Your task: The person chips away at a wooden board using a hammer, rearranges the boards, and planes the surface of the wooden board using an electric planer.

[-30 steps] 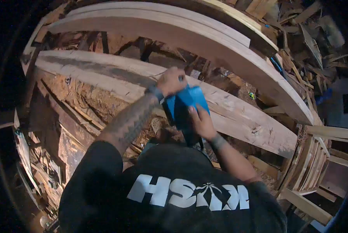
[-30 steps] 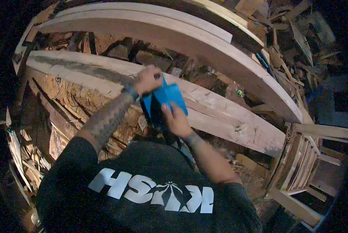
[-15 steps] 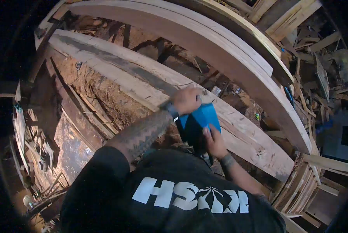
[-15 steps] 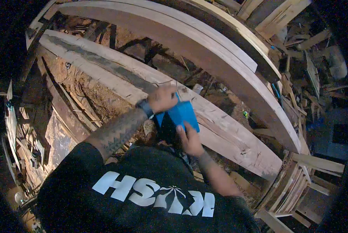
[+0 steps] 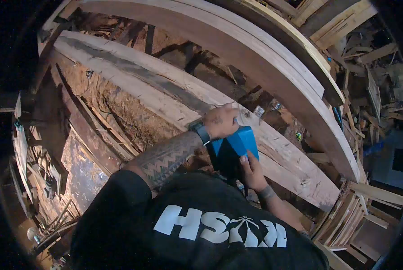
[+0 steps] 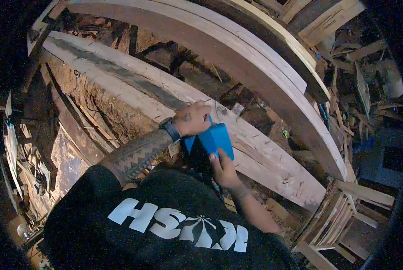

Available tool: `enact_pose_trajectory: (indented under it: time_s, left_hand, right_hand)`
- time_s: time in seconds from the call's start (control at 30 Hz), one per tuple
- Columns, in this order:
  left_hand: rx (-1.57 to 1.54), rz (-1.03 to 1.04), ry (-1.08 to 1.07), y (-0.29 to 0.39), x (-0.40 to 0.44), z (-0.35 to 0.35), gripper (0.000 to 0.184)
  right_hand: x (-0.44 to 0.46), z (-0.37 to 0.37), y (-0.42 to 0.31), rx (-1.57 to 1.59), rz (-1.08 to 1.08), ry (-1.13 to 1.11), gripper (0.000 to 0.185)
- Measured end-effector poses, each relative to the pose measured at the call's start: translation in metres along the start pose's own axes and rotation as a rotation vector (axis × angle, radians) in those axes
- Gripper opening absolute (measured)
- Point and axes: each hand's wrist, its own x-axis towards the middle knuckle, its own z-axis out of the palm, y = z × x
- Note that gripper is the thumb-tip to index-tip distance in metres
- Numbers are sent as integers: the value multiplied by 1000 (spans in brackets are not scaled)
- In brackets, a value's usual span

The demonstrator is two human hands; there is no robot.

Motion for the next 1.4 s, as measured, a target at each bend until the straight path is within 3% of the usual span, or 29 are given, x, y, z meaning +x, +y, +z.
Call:
enact_pose_trajectory:
  time_s: [0.07, 0.2, 0.27, 0.33, 0.43, 0.6, 0.7, 0.87, 0.93, 1.0, 1.07, 1.17, 1.27, 1.33, 1.4]
  left_hand:
    - [-44, 22, 8, -10, 3, 6, 34]
    - [37, 126, 157, -76, 83, -28, 29]
    - [-35, 79, 31, -81, 102, -72, 30]
    - [58, 90, -9, -86, 108, -77, 29]
    - [99, 176, -78, -76, 80, -60, 30]
    - [-116, 160, -89, -41, 1, -32, 29]
    - [-13, 238, 88, -73, 36, -23, 30]
    - [208, 176, 53, -98, 103, -70, 31]
    - [256, 154, 145, -88, 94, -58, 30]
    - [173, 86, -34, -58, 57, -42, 31]
    - [85, 146, -6, -32, 22, -13, 30]
    - [9, 135, -9, 12, -9, -3, 28]
    - [14, 233, 147, -19, 35, 16, 27]
    - [89, 221, -24, -20, 73, -9, 28]
    - [141, 210, 1, -20, 93, -8, 28]
  right_hand:
    - [4, -7, -31, -103, 118, -56, 56]
    - [98, 24, -62, -103, -133, 263, 57]
    - [139, 27, -85, 0, -124, 155, 59]
    - [150, 38, -61, -10, 2, 119, 59]
    - [101, 38, -68, 46, 24, 106, 55]
    - [26, 44, -42, -13, 17, 88, 55]
    - [54, 45, -61, -38, -40, 122, 56]
    - [134, 68, -76, 71, -105, 197, 48]
    - [113, 62, -76, 26, -150, 226, 42]
    - [65, 54, -59, 34, -155, 189, 40]
    - [10, 46, -59, 97, -30, 95, 46]
    - [-29, 44, -39, 109, -123, 232, 45]
    - [8, 35, -39, 4, -43, 220, 50]
    - [45, 33, -43, -43, -181, 336, 46]
    - [65, 34, -43, 80, -134, 309, 45]
